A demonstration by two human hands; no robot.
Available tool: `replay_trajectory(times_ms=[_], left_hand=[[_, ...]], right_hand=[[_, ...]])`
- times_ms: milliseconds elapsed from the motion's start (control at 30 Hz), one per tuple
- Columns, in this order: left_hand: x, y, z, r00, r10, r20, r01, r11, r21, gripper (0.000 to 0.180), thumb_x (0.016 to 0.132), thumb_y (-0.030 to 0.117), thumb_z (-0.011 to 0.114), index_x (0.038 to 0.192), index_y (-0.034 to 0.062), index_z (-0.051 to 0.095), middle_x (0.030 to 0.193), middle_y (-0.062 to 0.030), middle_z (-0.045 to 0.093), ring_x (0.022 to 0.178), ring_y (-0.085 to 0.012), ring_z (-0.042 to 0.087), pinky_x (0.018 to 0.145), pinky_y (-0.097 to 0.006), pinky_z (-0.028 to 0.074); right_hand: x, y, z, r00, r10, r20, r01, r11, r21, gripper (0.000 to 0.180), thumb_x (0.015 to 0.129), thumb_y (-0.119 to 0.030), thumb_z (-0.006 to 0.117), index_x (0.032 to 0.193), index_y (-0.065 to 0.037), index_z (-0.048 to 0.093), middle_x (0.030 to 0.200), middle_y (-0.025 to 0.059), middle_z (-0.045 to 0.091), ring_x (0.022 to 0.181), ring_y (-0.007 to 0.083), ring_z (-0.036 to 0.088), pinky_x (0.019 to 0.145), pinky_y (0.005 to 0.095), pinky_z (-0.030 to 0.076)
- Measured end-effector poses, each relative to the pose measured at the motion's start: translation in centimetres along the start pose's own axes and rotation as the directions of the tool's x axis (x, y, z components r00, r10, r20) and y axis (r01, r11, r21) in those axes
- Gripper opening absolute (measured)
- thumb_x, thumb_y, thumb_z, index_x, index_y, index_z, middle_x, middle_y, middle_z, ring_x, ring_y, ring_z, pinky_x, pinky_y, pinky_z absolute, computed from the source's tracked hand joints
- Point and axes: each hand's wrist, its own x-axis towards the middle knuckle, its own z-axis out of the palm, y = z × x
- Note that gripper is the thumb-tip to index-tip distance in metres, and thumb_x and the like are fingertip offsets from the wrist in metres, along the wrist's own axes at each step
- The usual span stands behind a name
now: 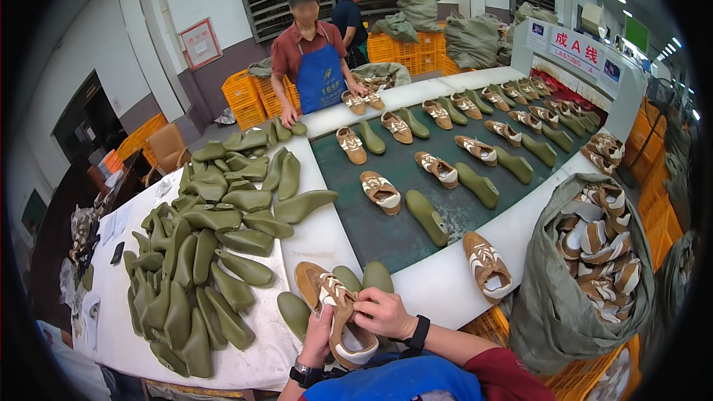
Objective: The recorder is assembling shoes by fitting shoe uppers onto green plastic shoe lasts at a workstation.
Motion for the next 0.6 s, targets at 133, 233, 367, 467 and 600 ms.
replay_trajectory(times_ms=[133,233,367,467,600], left_hand=[[0.9,0.4,0.0,1.0,-0.023,-0.009,0.023,1.0,0.008,0.047,0.093,0.036,0.052,0.124,0.0021,0.044,0.111,-0.0065,0.057,0.095,-0.014,0.057,0.081,-0.029,0.049],[0.8,0.8,0.3,0.998,-0.001,-0.057,-0.002,0.999,-0.053,0.047,0.094,0.038,0.048,0.123,0.0013,0.045,0.111,-0.0078,0.058,0.096,-0.0159,0.058,0.081,-0.03,0.049],[0.5,0.5,-1.5,0.988,0.048,-0.149,-0.058,0.997,-0.06,0.043,0.096,0.033,0.046,0.123,0.0005,0.044,0.112,-0.0109,0.057,0.095,-0.019,0.06,0.081,-0.031,0.051],[0.4,0.1,-1.4,0.971,0.09,-0.22,-0.093,0.996,-0.005,0.039,0.095,0.026,0.049,0.123,-0.0003,0.044,0.112,-0.0113,0.057,0.094,-0.0197,0.06,0.08,-0.032,0.051],[1.0,0.0,-0.4,0.991,0.095,-0.094,-0.076,0.98,0.182,0.045,0.092,0.017,0.052,0.13,-0.0017,0.036,0.119,-0.0141,0.053,0.106,-0.0212,0.055,0.087,-0.033,0.047]], right_hand=[[0.3,0.7,-0.1,0.987,0.153,0.043,-0.158,0.966,0.206,0.023,0.074,-0.012,0.071,0.092,-0.004,0.06,0.092,0.0076,0.057,0.071,0.0174,0.061,0.062,0.0272,0.051],[0.8,1.0,-1.9,0.932,0.26,0.252,-0.333,0.889,0.313,0.038,0.079,-0.016,0.07,0.111,-0.006,0.053,0.096,0.0079,0.056,0.072,0.0158,0.06,0.065,0.025,0.05],[-1.8,-0.2,-3.0,0.83,0.189,0.526,-0.372,0.889,0.267,0.046,0.081,-0.038,0.066,0.119,-0.015,0.053,0.103,0.0053,0.054,0.071,0.0154,0.057,0.063,0.0265,0.048],[-2.3,-1.3,-3.4,0.751,0.282,0.596,-0.44,0.888,0.134,0.046,0.081,-0.04,0.066,0.118,-0.015,0.053,0.094,0.0057,0.059,0.066,0.02,0.059,0.062,0.0293,0.048],[-3.3,-0.4,-2.5,0.71,0.214,0.671,-0.483,0.841,0.243,0.034,0.08,-0.038,0.066,0.097,-0.009,0.059,0.079,0.0119,0.063,0.073,0.0277,0.063,0.064,0.035,0.048]])
